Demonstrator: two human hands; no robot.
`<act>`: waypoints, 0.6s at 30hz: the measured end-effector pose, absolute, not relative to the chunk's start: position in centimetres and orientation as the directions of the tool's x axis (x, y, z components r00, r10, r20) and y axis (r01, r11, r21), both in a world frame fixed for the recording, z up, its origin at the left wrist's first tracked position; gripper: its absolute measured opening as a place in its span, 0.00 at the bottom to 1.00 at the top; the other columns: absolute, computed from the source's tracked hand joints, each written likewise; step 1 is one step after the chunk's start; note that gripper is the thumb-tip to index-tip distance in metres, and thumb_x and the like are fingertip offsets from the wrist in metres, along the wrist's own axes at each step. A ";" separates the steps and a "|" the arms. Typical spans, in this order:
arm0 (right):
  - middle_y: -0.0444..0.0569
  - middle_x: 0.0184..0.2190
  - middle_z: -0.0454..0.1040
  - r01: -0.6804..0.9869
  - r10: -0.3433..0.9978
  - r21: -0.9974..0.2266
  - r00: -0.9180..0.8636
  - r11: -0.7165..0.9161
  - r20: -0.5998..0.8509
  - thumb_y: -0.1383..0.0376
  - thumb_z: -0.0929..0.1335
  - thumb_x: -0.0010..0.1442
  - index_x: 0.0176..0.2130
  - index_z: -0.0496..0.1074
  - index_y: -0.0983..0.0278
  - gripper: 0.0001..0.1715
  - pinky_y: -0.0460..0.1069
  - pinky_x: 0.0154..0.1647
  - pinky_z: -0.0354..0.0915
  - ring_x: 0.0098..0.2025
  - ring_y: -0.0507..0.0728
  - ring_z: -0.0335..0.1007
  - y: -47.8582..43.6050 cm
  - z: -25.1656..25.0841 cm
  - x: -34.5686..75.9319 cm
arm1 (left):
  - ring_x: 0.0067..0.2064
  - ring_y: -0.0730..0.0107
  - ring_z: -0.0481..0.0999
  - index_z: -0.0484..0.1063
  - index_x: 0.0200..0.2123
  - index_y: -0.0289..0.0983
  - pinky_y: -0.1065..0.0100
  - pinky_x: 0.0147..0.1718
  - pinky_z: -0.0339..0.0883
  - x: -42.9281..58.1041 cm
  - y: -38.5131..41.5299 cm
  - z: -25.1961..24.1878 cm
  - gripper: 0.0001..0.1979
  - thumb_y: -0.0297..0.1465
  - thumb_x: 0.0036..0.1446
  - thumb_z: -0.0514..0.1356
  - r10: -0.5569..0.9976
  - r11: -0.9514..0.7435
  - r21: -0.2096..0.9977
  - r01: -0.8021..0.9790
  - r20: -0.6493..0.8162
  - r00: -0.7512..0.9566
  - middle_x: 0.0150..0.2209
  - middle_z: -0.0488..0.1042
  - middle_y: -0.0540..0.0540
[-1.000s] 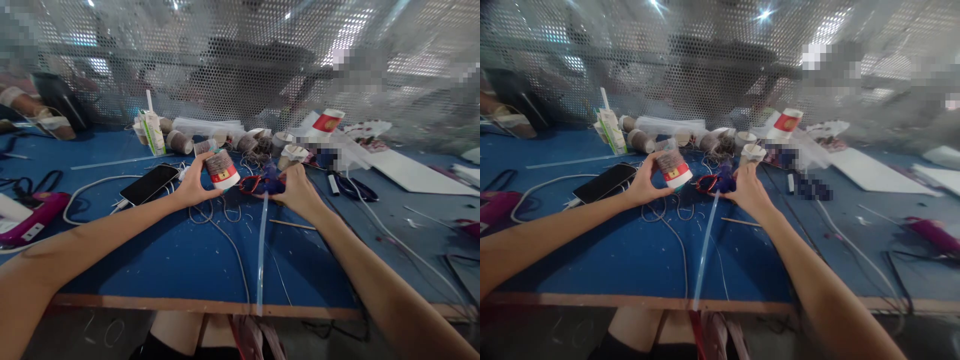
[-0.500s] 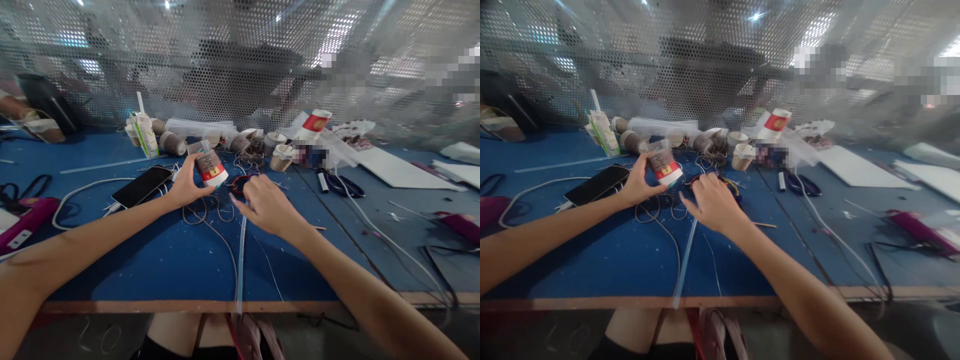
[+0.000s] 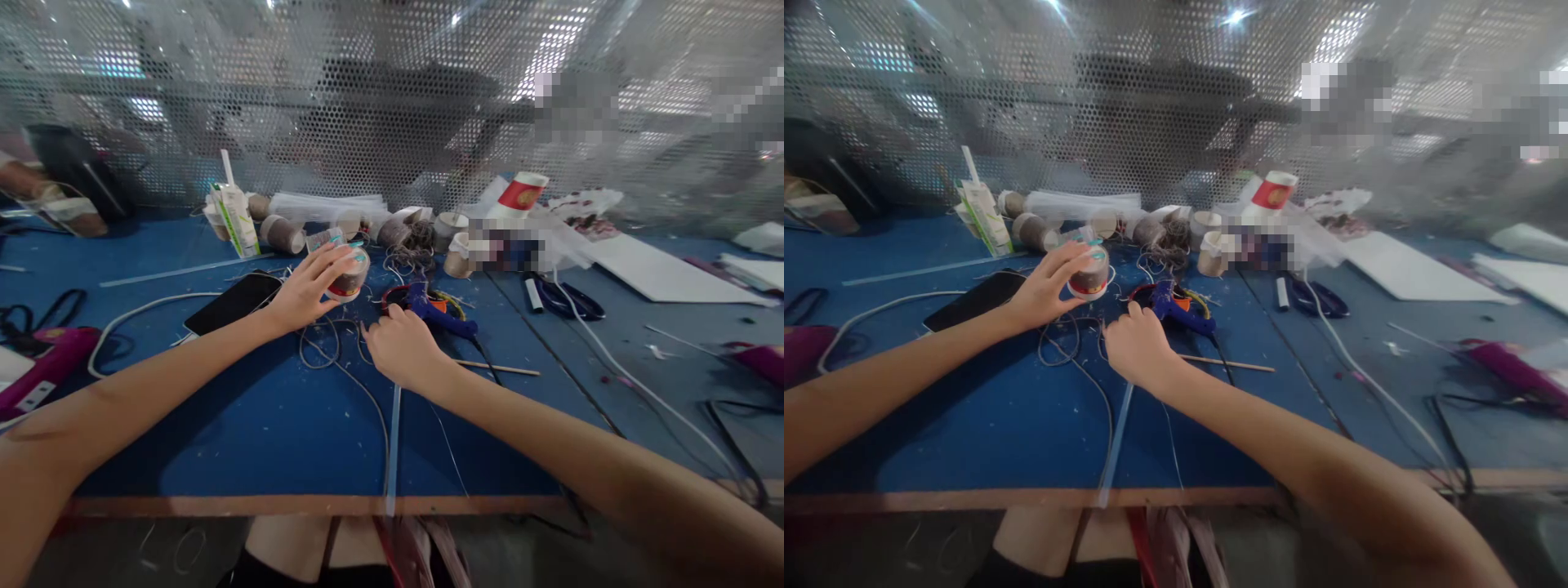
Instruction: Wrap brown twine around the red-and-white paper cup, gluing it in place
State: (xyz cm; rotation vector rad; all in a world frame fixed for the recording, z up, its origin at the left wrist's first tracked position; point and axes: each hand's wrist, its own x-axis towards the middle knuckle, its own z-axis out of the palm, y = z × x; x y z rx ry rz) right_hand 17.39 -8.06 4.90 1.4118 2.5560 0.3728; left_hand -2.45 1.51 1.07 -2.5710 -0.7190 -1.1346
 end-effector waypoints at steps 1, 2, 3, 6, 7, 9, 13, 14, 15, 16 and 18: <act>0.60 0.35 0.81 0.810 0.855 0.299 -0.517 0.504 -0.040 0.68 0.56 0.69 0.40 0.79 0.71 0.24 0.55 0.39 0.61 0.46 0.68 0.72 -8.2 4.8 17.1 | 0.68 0.46 0.62 0.52 0.65 0.43 0.42 0.65 0.63 -2.6 1.6 1.1 0.36 0.26 0.57 0.65 0.352 -0.835 -0.043 0.549 0.724 0.593 0.64 0.65 0.37; 0.61 0.36 0.81 0.822 0.860 0.281 -0.509 0.496 -0.030 0.66 0.55 0.70 0.41 0.79 0.71 0.25 0.55 0.41 0.61 0.47 0.68 0.72 -8.3 4.7 16.9 | 0.68 0.45 0.63 0.51 0.66 0.42 0.42 0.64 0.63 -2.7 1.8 1.1 0.37 0.25 0.57 0.65 0.368 -0.823 -0.056 0.565 0.706 0.606 0.64 0.65 0.36; 0.61 0.36 0.81 0.832 0.866 0.262 -0.500 0.488 -0.026 0.62 0.55 0.71 0.41 0.78 0.72 0.28 0.55 0.42 0.62 0.48 0.68 0.72 -8.4 4.6 16.8 | 0.68 0.45 0.63 0.49 0.66 0.42 0.42 0.64 0.64 -2.9 2.0 1.1 0.38 0.25 0.57 0.64 0.382 -0.817 -0.061 0.574 0.689 0.616 0.64 0.64 0.35; 0.62 0.37 0.81 0.847 0.874 0.227 -0.484 0.481 -0.046 0.53 0.55 0.71 0.43 0.77 0.73 0.32 0.55 0.44 0.62 0.49 0.69 0.71 -8.6 4.5 16.7 | 0.68 0.45 0.62 0.45 0.68 0.41 0.42 0.64 0.64 -3.3 2.5 1.5 0.40 0.27 0.59 0.63 0.412 -0.827 -0.038 0.561 0.638 0.650 0.66 0.61 0.33; 0.62 0.38 0.81 0.838 0.865 0.227 -0.498 0.496 -0.054 0.53 0.56 0.71 0.43 0.77 0.73 0.31 0.55 0.43 0.62 0.48 0.68 0.71 -8.7 4.4 16.8 | 0.69 0.46 0.62 0.45 0.68 0.42 0.42 0.64 0.64 -3.5 2.6 1.7 0.39 0.27 0.60 0.63 0.419 -0.835 -0.028 0.549 0.616 0.668 0.66 0.61 0.33; 0.61 0.39 0.81 0.802 0.834 0.241 -0.547 0.547 -0.070 0.59 0.57 0.71 0.44 0.76 0.72 0.25 0.54 0.42 0.62 0.46 0.66 0.71 -8.8 4.4 16.9 | 0.69 0.45 0.60 0.46 0.68 0.41 0.42 0.65 0.62 -3.8 2.8 2.4 0.38 0.29 0.60 0.62 0.448 -0.840 -0.006 0.542 0.555 0.701 0.66 0.60 0.33; 0.58 0.34 0.80 0.749 0.785 0.248 -0.611 0.615 -0.101 0.74 0.61 0.63 0.42 0.75 0.71 0.14 0.52 0.37 0.58 0.43 0.64 0.69 -9.0 4.2 17.1 | 0.70 0.42 0.56 0.51 0.66 0.39 0.40 0.66 0.55 -4.4 2.7 3.8 0.35 0.31 0.60 0.62 0.560 -0.799 0.028 0.601 0.399 0.726 0.67 0.59 0.34; 0.58 0.32 0.79 0.749 0.782 0.242 -0.618 0.617 -0.083 0.75 0.62 0.62 0.41 0.75 0.71 0.13 0.52 0.37 0.58 0.42 0.63 0.68 -9.0 4.0 17.2 | 0.70 0.42 0.56 0.52 0.66 0.39 0.40 0.67 0.53 -4.4 2.6 4.2 0.34 0.32 0.59 0.62 0.578 -0.791 0.031 0.612 0.369 0.728 0.67 0.59 0.35; 0.58 0.31 0.78 0.749 0.775 0.225 -0.630 0.623 -0.050 0.76 0.62 0.62 0.39 0.75 0.70 0.13 0.52 0.37 0.58 0.41 0.62 0.67 -8.9 3.9 17.3 | 0.70 0.43 0.55 0.53 0.66 0.38 0.40 0.67 0.52 -4.4 2.5 4.5 0.34 0.34 0.59 0.62 0.590 -0.784 0.034 0.620 0.349 0.728 0.67 0.59 0.35; 0.57 0.30 0.77 0.756 0.770 0.199 -0.638 0.624 0.007 0.75 0.62 0.63 0.37 0.74 0.69 0.12 0.52 0.37 0.57 0.40 0.61 0.66 -8.8 3.8 17.5 | 0.70 0.42 0.55 0.53 0.66 0.38 0.40 0.67 0.50 -4.4 2.3 4.8 0.34 0.35 0.59 0.62 0.603 -0.777 0.036 0.629 0.331 0.726 0.67 0.59 0.35; 0.55 0.27 0.74 0.783 0.761 0.095 -0.621 0.615 0.189 0.71 0.60 0.66 0.32 0.71 0.67 0.15 0.52 0.37 0.57 0.36 0.59 0.63 -8.4 3.5 18.0 | 0.71 0.40 0.52 0.52 0.66 0.38 0.38 0.67 0.48 -4.4 1.8 5.4 0.35 0.37 0.59 0.61 0.634 -0.756 0.044 0.653 0.294 0.715 0.68 0.58 0.34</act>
